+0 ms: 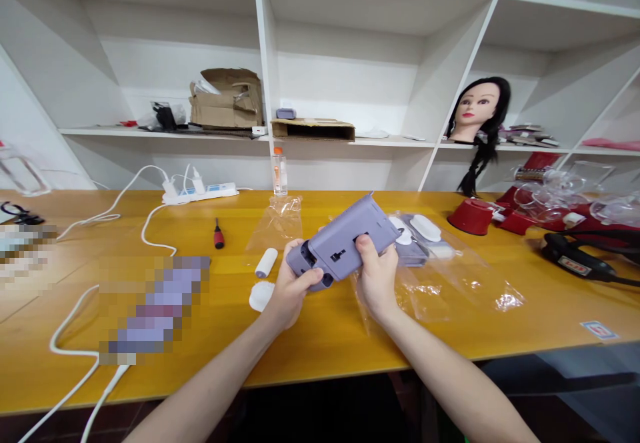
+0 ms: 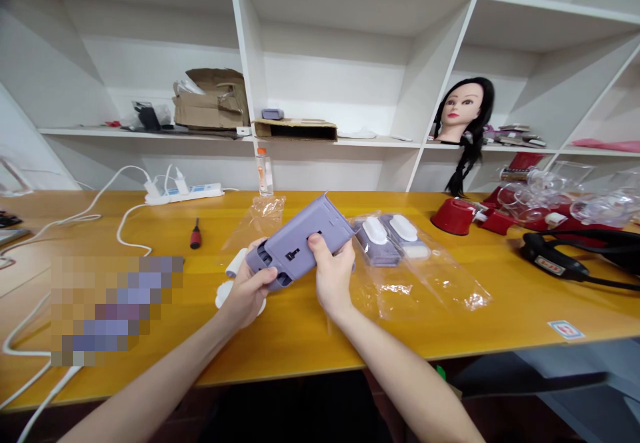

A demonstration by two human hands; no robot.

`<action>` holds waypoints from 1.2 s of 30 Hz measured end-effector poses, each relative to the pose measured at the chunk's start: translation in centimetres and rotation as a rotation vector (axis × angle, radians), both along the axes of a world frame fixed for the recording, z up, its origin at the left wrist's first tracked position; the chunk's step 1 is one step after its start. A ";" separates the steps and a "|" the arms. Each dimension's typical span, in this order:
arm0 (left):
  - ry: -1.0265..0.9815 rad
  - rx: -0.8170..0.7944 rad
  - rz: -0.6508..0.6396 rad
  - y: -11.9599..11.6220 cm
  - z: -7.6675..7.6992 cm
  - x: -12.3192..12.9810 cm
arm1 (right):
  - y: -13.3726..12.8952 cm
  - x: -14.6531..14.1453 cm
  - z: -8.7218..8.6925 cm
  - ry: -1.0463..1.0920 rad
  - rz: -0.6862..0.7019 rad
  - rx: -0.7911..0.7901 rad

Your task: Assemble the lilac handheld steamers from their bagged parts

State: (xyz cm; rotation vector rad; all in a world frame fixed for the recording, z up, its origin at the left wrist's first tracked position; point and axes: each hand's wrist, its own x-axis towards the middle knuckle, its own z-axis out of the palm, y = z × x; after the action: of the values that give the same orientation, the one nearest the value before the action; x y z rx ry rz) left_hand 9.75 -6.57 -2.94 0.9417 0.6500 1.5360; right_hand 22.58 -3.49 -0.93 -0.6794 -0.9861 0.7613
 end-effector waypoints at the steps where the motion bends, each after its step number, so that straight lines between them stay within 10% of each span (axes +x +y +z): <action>1: 0.015 0.038 0.047 0.2 -0.3 0.1 | -0.1 -0.1 -0.1 0.002 0.011 0.003; 10: 0.101 0.098 0.322 0.0 -0.7 0.4 | -0.5 -0.6 -0.4 0.021 0.069 0.017; 22: 0.111 0.104 -0.046 -0.8 0.2 0.7 | -0.2 -0.4 -0.7 0.034 0.072 -0.030; 36: 0.130 0.115 -0.035 0.1 -0.8 0.3 | -0.7 -1.2 0.2 0.161 0.153 -0.149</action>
State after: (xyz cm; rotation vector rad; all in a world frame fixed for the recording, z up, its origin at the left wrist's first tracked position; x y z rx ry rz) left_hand 10.02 -6.52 -3.71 1.1417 0.6381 1.5028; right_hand 21.37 -4.20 -0.74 -0.6646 -0.8462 1.0164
